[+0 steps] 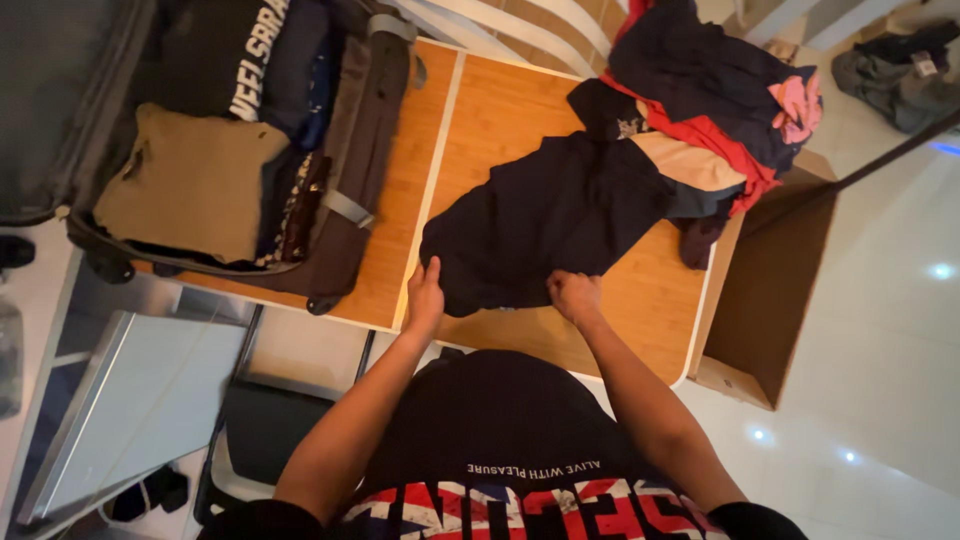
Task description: The person folds multiple shirts by hand on a wooden surface and places them into a suitcase.
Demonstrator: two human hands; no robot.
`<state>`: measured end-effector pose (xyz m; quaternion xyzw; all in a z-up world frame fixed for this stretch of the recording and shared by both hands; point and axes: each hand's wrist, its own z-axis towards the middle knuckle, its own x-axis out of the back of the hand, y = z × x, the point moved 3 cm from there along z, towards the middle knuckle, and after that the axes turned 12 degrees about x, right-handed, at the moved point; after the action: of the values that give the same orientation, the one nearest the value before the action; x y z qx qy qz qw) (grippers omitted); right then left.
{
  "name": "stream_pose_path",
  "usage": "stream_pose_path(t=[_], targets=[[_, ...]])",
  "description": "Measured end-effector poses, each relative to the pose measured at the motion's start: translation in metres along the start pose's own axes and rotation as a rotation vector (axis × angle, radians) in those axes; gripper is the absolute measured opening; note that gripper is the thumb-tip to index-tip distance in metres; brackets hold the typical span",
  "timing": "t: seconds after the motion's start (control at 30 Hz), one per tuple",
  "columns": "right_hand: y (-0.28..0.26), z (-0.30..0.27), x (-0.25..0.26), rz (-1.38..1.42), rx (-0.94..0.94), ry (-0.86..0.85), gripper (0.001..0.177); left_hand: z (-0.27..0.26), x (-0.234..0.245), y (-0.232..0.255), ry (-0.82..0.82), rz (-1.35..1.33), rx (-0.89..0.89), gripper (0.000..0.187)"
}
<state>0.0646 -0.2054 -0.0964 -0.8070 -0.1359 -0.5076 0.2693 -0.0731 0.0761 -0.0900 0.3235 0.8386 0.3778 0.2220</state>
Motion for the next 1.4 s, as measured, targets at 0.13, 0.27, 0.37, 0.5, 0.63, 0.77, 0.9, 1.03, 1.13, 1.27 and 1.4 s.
stream_pose_path(t=[0.13,0.27,0.37,0.5,0.63,0.77,0.9,1.03,1.13,1.27,1.4], targets=[[0.001,-0.015,0.002,0.014,0.073,0.091,0.024,-0.008,0.039,0.003,0.154,0.233,-0.119,0.048],[-0.021,-0.038,0.021,0.028,0.103,0.174,0.029,-0.016,0.066,-0.012,0.21,0.435,-0.007,0.037],[-0.048,-0.036,0.037,0.112,0.255,0.321,0.057,-0.021,0.058,-0.006,0.386,0.725,-0.197,0.053],[-0.053,-0.006,0.017,-0.084,0.335,0.203,0.046,-0.012,0.025,0.008,0.431,0.817,-0.492,0.054],[-0.046,0.001,-0.004,-0.129,0.228,0.056,0.011,0.033,-0.016,0.012,0.104,0.723,-0.394,0.042],[-0.056,-0.027,0.003,-0.071,0.119,-0.021,0.021,0.077,-0.041,0.015,-0.003,0.753,-0.22,0.043],[-0.066,-0.057,-0.012,-0.051,-0.051,-0.262,0.028,0.103,-0.053,0.024,-0.019,0.946,-0.329,0.043],[-0.072,-0.081,-0.037,-0.007,-0.114,-0.367,0.027,0.117,-0.062,0.035,0.021,1.05,-0.337,0.04],[-0.072,-0.089,-0.042,0.204,-0.245,-0.719,0.024,0.119,-0.065,0.044,0.041,1.101,-0.31,0.036],[-0.066,-0.066,-0.023,0.242,-0.18,-0.554,0.021,0.126,-0.072,0.05,0.043,1.112,-0.281,0.033],[-0.043,-0.02,0.007,0.411,-0.298,0.122,0.032,0.127,-0.086,0.047,0.06,1.081,-0.296,0.036]])
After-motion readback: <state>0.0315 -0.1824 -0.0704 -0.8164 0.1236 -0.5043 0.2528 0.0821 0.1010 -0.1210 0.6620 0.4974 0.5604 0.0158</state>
